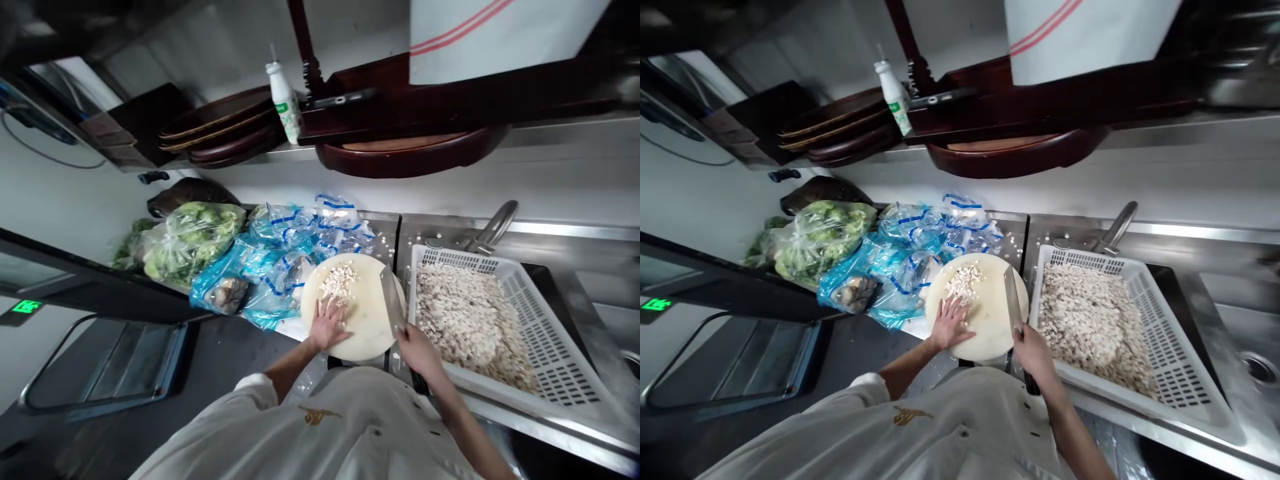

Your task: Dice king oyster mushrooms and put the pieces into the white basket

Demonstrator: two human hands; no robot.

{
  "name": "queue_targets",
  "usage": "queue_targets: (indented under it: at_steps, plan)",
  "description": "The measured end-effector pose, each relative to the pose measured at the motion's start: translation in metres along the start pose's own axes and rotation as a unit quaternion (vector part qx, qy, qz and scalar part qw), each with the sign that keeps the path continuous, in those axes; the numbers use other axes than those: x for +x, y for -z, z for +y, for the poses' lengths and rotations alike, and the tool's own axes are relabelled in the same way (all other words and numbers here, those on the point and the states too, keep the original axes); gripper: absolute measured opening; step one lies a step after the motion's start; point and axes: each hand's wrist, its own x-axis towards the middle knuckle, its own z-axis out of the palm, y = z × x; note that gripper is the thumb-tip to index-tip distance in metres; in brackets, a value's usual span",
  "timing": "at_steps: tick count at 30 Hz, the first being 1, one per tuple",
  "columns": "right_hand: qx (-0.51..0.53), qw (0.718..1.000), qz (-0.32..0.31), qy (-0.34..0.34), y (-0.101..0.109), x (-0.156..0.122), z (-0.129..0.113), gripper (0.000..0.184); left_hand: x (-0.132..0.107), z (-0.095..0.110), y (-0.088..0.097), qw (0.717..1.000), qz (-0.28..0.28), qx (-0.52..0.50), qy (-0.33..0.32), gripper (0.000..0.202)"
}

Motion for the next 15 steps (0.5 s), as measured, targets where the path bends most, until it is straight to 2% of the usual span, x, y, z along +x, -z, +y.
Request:
queue_targets:
  at_steps: [2,4,6,8,11,13,15]
  plan:
    - [-0.121,0.993,0.003,0.014,-0.007,0.037,-0.035,0.031,0.013,-0.038,-0.005,0.999,0.014,0.009,0.045,0.105]
    - [-0.187,0.982,-0.007,0.03,-0.01,0.072,-0.07,0.033,0.043,-0.07,-0.007,0.997,0.016,-0.009,0.078,0.116]
    - [-0.236,0.969,-0.027,0.072,-0.013,0.097,-0.099,0.037,0.079,-0.093,-0.008,0.994,0.001,-0.051,0.098,0.126]
    - [-0.271,0.955,-0.051,0.11,-0.021,0.108,-0.117,0.039,0.11,-0.106,-0.011,0.99,-0.019,-0.097,0.101,0.128]
    - [-0.294,0.944,-0.078,0.129,-0.041,0.1,-0.122,0.041,0.133,-0.109,-0.018,0.987,-0.023,-0.152,0.037,0.125]
    - [-0.285,0.947,-0.083,0.122,-0.053,0.085,-0.111,0.04,0.13,-0.106,-0.022,0.983,-0.007,-0.183,-0.02,0.122]
    - [-0.241,0.962,-0.078,0.106,-0.06,0.066,-0.092,0.033,0.112,-0.102,-0.024,0.976,-0.002,-0.207,-0.063,0.115]
